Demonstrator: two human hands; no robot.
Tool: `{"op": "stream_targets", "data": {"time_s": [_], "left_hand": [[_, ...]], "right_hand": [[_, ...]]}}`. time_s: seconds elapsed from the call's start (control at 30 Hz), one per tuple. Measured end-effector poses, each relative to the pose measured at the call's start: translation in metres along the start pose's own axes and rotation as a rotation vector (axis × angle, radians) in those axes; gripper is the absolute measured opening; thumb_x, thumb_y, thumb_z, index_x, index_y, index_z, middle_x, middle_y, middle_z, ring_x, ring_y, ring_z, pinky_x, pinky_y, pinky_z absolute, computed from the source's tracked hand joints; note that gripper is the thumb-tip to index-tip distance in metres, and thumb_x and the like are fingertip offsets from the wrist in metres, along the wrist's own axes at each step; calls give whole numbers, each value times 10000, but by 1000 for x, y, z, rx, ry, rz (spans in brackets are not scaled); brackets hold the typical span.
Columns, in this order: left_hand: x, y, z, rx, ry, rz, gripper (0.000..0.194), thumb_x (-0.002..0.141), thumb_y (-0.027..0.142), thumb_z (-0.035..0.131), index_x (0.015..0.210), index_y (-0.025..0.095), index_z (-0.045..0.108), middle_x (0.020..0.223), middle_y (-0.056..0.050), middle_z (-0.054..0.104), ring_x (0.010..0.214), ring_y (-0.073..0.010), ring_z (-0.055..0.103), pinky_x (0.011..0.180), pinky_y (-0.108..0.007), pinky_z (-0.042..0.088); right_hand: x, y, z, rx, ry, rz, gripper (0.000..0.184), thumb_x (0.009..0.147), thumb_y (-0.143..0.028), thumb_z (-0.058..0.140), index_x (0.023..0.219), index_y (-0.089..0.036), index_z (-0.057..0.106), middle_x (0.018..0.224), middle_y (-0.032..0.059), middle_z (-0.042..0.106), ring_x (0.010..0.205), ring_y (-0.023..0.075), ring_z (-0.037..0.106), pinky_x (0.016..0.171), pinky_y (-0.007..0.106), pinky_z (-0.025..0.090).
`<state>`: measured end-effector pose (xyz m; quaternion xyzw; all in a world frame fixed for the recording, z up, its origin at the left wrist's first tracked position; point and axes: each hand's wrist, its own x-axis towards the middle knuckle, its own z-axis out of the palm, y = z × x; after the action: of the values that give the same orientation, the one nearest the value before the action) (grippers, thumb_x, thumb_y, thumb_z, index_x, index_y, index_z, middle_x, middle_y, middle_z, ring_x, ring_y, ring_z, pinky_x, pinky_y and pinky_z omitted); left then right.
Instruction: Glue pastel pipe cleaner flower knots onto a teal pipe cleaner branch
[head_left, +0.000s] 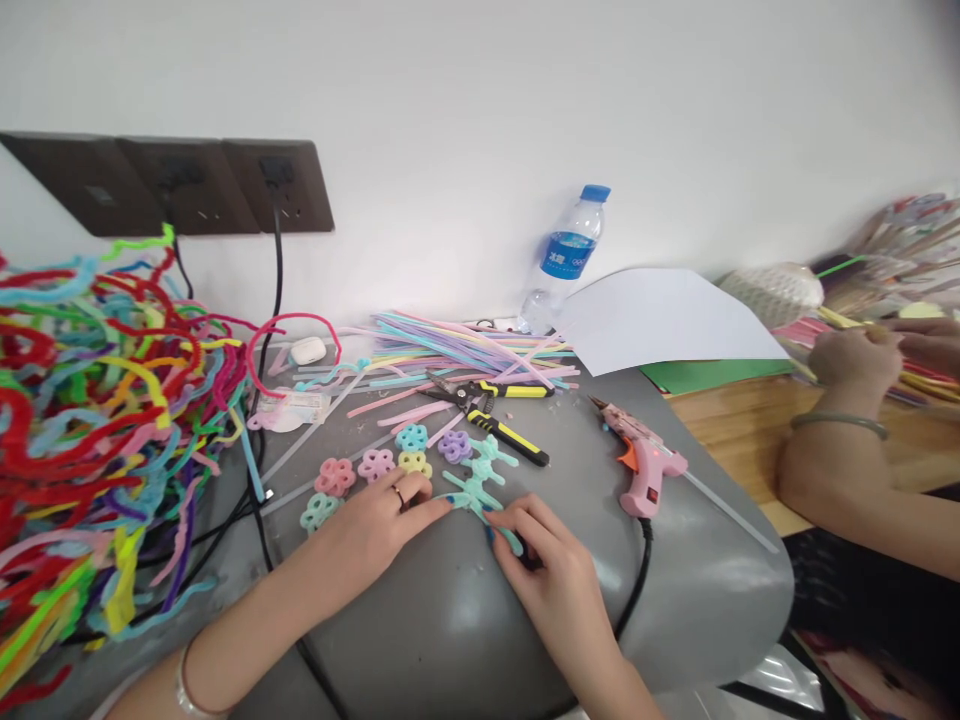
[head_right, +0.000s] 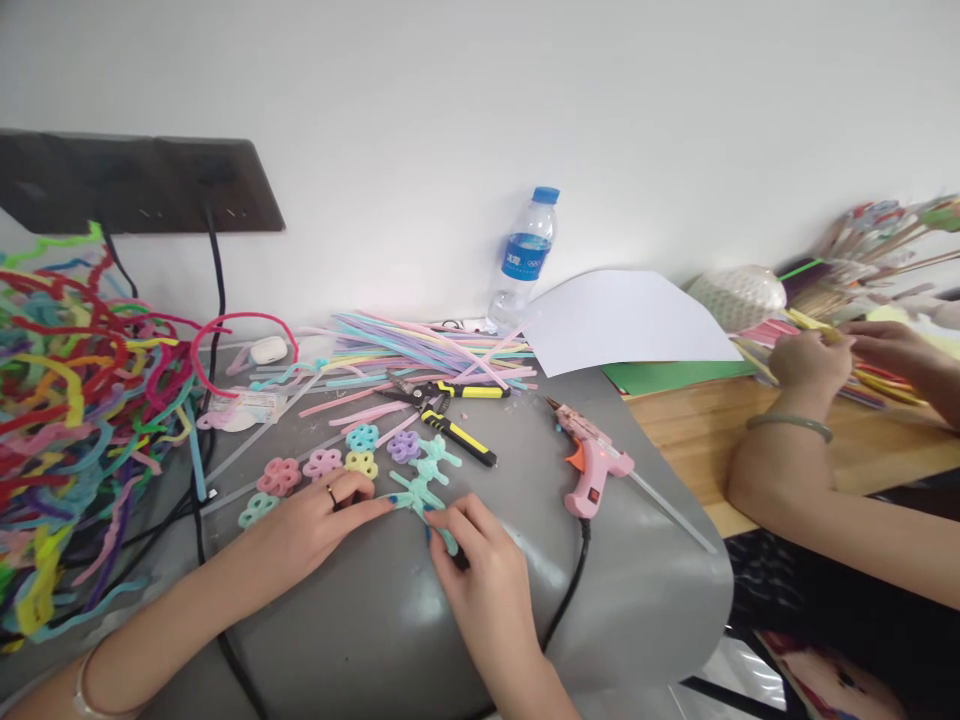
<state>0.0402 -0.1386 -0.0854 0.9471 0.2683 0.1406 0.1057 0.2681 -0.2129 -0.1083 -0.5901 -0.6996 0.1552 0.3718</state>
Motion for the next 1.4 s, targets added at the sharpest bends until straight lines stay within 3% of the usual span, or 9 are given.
{"op": "stream_targets", "data": {"time_s": [0.5, 1.4], "left_hand": [[3, 3, 1, 14, 33, -43, 349, 979, 45, 370, 1144, 203, 633, 952, -46, 535, 894, -187, 573, 794, -300, 524], [6, 1, 0, -76, 18, -71, 463, 881, -16, 415, 1242, 201, 608, 1020, -68, 599, 986, -214, 607, 878, -341, 547]], "right_hand": [[1, 1, 7, -25, 26, -30, 209, 914, -112, 513, 906, -210, 697, 767, 13, 623, 635, 134, 623, 580, 219, 481], [5, 1, 5, -46, 14, -13, 227, 914, -176, 485, 896, -221, 707, 661, -6, 630, 538, 133, 578, 541, 233, 443]]}}
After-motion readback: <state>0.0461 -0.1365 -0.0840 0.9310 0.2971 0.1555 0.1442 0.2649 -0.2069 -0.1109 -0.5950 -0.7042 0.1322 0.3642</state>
